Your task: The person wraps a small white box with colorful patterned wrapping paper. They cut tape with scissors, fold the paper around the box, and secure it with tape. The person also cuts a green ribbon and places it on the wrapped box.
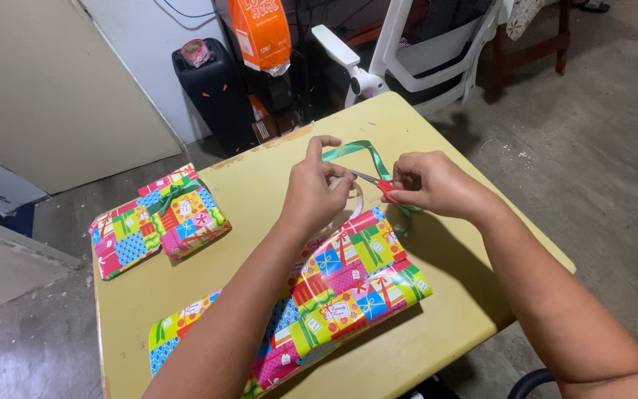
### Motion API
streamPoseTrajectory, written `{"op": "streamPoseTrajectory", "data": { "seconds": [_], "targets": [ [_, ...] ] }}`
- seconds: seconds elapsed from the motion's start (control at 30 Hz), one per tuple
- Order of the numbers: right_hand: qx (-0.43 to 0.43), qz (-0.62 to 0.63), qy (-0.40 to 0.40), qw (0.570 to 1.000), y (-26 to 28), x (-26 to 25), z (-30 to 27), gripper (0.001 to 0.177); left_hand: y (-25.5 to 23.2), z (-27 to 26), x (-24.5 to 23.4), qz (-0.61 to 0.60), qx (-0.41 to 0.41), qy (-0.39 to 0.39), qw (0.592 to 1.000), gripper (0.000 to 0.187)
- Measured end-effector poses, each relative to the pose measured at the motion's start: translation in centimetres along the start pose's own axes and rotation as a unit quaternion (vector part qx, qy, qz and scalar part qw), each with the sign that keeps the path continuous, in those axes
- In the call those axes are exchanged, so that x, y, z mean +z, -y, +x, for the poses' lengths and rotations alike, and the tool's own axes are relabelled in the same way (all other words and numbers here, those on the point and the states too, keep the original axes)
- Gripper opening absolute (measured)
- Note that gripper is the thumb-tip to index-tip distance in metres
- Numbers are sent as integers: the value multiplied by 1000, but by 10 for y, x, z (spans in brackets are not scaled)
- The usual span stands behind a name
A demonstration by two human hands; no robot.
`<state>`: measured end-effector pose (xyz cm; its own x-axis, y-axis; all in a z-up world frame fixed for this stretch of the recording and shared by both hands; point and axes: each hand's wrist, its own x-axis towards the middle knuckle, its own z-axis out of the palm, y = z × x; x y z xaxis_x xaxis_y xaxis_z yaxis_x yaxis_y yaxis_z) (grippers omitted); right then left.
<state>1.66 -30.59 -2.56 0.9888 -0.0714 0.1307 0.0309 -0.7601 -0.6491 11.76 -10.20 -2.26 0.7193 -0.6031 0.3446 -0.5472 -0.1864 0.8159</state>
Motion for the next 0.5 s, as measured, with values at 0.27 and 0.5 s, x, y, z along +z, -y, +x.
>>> {"op": "streamPoseTrajectory", "data": {
  "seconds": [0.27,0.5],
  "targets": [
    [-45,-77,-47,995,21,-3,-9,28,-3,2,0,24,-22,5,999,52],
    [-129,-52,-74,988,17,0,-15,26,10,7,6,-47,-51,27,997,48]
  ]
}}
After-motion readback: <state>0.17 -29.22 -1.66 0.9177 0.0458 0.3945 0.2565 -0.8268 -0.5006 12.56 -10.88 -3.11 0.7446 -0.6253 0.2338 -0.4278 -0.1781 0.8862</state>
